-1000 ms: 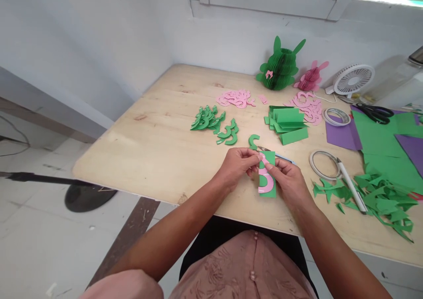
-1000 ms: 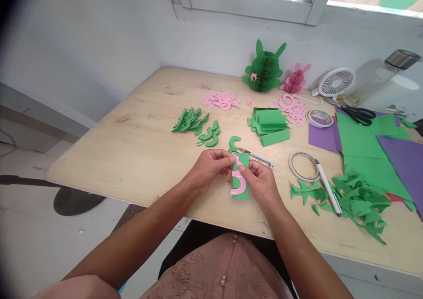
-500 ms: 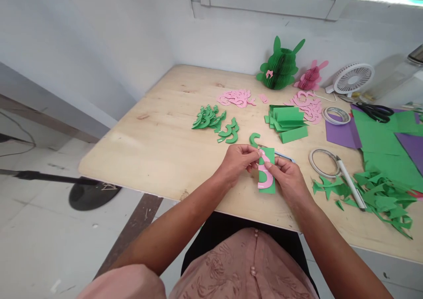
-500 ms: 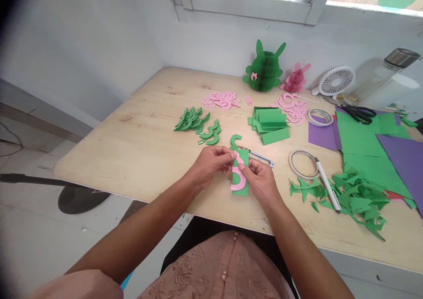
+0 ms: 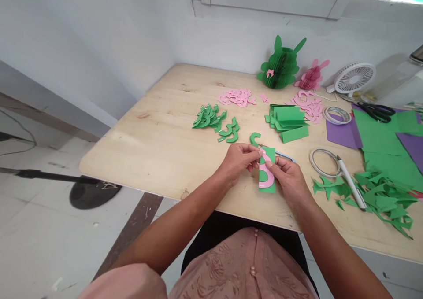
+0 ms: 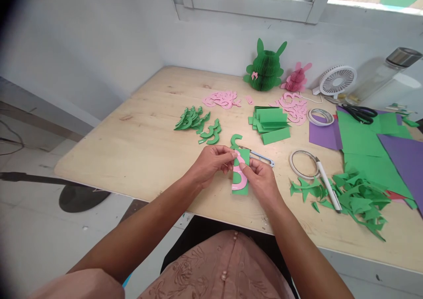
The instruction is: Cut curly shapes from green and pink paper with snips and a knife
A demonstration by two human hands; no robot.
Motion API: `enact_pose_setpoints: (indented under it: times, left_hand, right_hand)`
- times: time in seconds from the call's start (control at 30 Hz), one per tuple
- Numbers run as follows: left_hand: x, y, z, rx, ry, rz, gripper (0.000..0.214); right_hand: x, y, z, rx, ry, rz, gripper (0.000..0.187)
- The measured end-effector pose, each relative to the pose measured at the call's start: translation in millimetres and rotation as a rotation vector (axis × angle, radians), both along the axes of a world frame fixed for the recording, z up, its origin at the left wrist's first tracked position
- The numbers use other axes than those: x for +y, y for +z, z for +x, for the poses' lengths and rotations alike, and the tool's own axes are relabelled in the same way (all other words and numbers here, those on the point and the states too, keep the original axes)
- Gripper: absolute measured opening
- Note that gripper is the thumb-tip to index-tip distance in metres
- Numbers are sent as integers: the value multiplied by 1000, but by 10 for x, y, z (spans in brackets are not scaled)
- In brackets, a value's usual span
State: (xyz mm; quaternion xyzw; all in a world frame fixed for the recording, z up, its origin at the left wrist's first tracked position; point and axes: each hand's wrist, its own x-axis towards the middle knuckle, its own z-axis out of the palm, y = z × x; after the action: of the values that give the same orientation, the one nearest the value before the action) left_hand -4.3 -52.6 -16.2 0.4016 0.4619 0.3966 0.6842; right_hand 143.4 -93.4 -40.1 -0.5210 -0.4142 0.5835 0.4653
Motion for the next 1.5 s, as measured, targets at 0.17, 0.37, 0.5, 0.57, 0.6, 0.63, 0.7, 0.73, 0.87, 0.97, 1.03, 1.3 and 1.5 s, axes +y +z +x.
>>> enact_pose_setpoints:
  times: [0.17, 0.37, 0.5, 0.57, 0.6, 0.63, 0.7, 0.73, 0.87, 0.97, 1.03, 1.3, 1.5]
  left_hand:
    - [0, 11, -1, -12, -4, -11, 14]
    - [3, 6, 2, -13, -7, -8, 14]
    - [1, 12, 5, 12, -3, 7, 13]
    - [4, 9, 12, 17, 5, 17, 14]
    - [6, 5, 18, 18, 10, 23, 14]
    - [9, 0, 25, 18, 15, 30, 14]
    - [17, -14, 42, 18, 22, 46, 14]
    - [22, -21, 51, 18, 23, 55, 15]
    - [32, -48, 78, 4, 18, 76, 14]
    - [31, -60, 82, -8, 17, 74, 14]
    - [28, -63, 79, -14, 19, 62, 14]
    - [3, -51, 66, -73, 24, 48, 14]
    - [-37, -57, 101, -92, 89, 22, 12]
  right_hand:
    - [-2, 10, -5, -2, -19, -8, 26]
    - [2, 20, -14, -6, -15, 1, 28]
    - [6, 16, -16, -6, -32, 1, 26]
    - [7, 9, -16, 7, -38, -5, 26]
    - [6, 5, -15, 13, -39, -8, 25]
    - [5, 0, -15, 18, -38, -10, 24]
    - [2, -9, -12, 27, -30, -8, 21]
    - [0, -14, -9, 30, -24, -4, 20]
    - [-4, -29, 3, 29, -16, 19, 20]
    - [2, -34, 5, 21, -24, 22, 21]
    - [8, -38, 2, 24, -28, 19, 20]
    - [10, -39, -10, 16, -38, 19, 25]
    - [3, -14, -27, -4, -46, 31, 28]
